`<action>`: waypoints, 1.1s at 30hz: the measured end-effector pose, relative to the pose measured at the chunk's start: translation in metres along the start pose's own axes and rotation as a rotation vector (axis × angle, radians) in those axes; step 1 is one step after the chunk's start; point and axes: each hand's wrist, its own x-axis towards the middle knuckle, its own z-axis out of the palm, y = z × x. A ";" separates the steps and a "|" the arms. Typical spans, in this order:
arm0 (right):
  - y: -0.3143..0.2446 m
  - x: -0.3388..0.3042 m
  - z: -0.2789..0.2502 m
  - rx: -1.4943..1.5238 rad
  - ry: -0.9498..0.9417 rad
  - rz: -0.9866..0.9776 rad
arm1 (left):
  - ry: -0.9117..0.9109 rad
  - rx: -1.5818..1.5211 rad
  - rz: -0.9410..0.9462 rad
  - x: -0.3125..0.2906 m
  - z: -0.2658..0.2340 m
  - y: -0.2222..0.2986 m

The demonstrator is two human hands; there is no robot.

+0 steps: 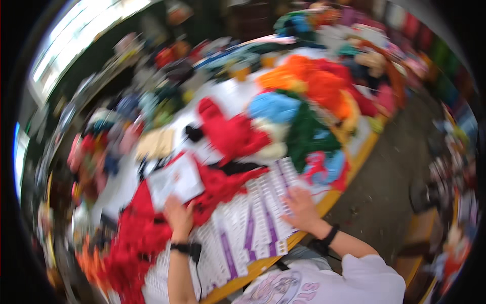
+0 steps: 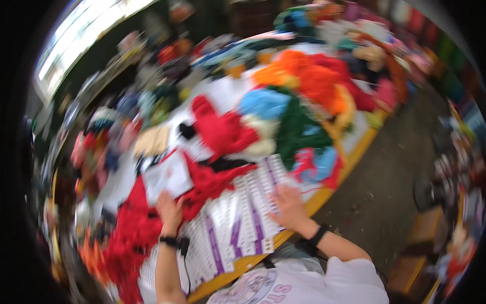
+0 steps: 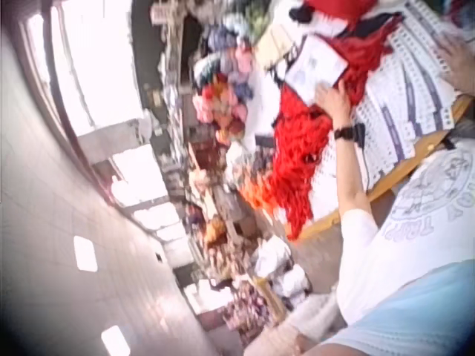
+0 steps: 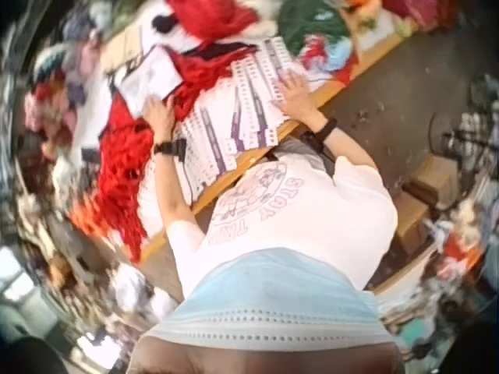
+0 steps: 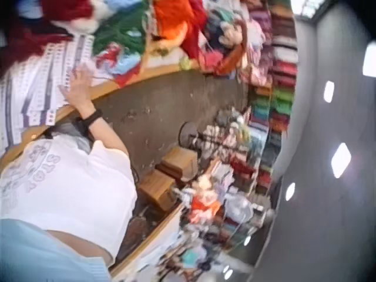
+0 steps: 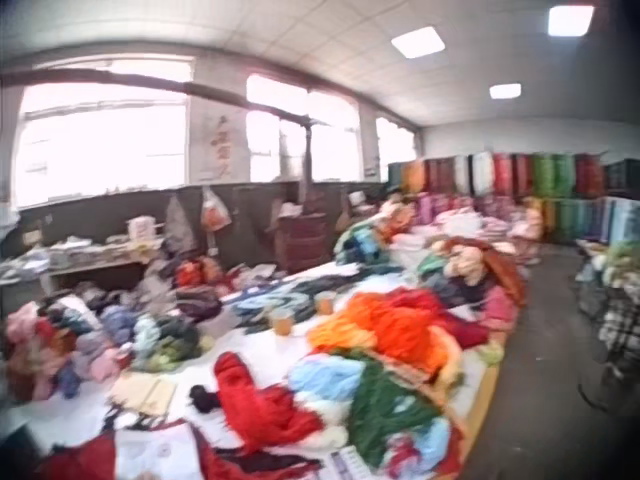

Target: The person untangles a bundle of red yarn, cuts it using shears, and threads individual strands through the holes of paper cards. They then organize the cards and thread on the table before picking up a sheet of paper.

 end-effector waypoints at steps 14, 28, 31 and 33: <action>0.033 0.002 -0.052 0.402 0.285 -0.109 | -0.083 -0.270 0.502 -0.019 -0.072 0.205; 0.480 0.152 -0.190 0.028 0.946 0.659 | -0.438 -0.339 0.993 -0.042 -0.034 0.316; 0.495 0.181 -0.153 0.050 0.837 0.759 | -0.423 -0.296 0.963 -0.038 -0.033 0.305; 0.514 0.183 -0.142 0.019 0.744 0.813 | -0.424 -0.300 0.962 -0.037 -0.031 0.303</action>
